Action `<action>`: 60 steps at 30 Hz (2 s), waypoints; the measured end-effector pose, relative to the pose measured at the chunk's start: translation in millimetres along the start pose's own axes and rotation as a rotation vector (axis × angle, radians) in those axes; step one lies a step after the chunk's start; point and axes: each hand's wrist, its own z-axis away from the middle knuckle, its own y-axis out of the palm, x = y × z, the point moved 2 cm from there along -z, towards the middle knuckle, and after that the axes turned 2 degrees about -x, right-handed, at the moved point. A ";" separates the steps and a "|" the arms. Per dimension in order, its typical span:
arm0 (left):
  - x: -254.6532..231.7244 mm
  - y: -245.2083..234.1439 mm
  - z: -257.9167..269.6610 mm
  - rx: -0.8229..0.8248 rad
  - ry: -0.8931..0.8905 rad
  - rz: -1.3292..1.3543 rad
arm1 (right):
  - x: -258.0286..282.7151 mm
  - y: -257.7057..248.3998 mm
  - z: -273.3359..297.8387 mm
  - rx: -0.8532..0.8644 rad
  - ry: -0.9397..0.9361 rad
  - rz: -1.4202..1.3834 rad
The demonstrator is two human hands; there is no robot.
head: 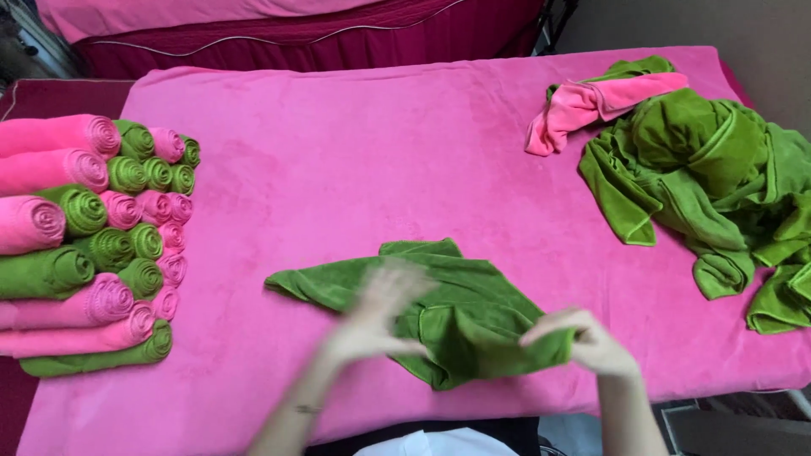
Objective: Folding and rolling towels into decorative rose shapes on a spa treatment table.
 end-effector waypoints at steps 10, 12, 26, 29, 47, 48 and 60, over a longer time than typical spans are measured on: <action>-58.4 34.7 77.5 0.208 -0.130 0.057 | -45.9 -48.6 107.9 -0.034 -0.440 -0.421; -68.8 0.3 117.7 0.545 0.109 0.697 | -75.4 -47.4 132.6 -0.627 0.094 -0.047; 49.5 155.0 110.7 0.299 -0.619 -0.266 | -134.3 79.9 -71.0 -0.136 0.707 0.816; 64.3 191.3 124.8 0.089 -0.494 -0.382 | -165.4 83.3 -57.0 -0.183 0.619 0.977; -39.5 -47.7 168.2 0.471 -0.314 0.606 | 27.7 63.7 7.8 0.649 0.478 0.325; -28.9 -45.8 162.0 0.569 -0.160 0.485 | 11.3 59.0 3.8 0.677 0.299 0.339; 86.4 -296.1 -148.8 -0.915 0.094 -0.964 | 74.4 -132.7 -326.3 -0.583 -0.530 1.146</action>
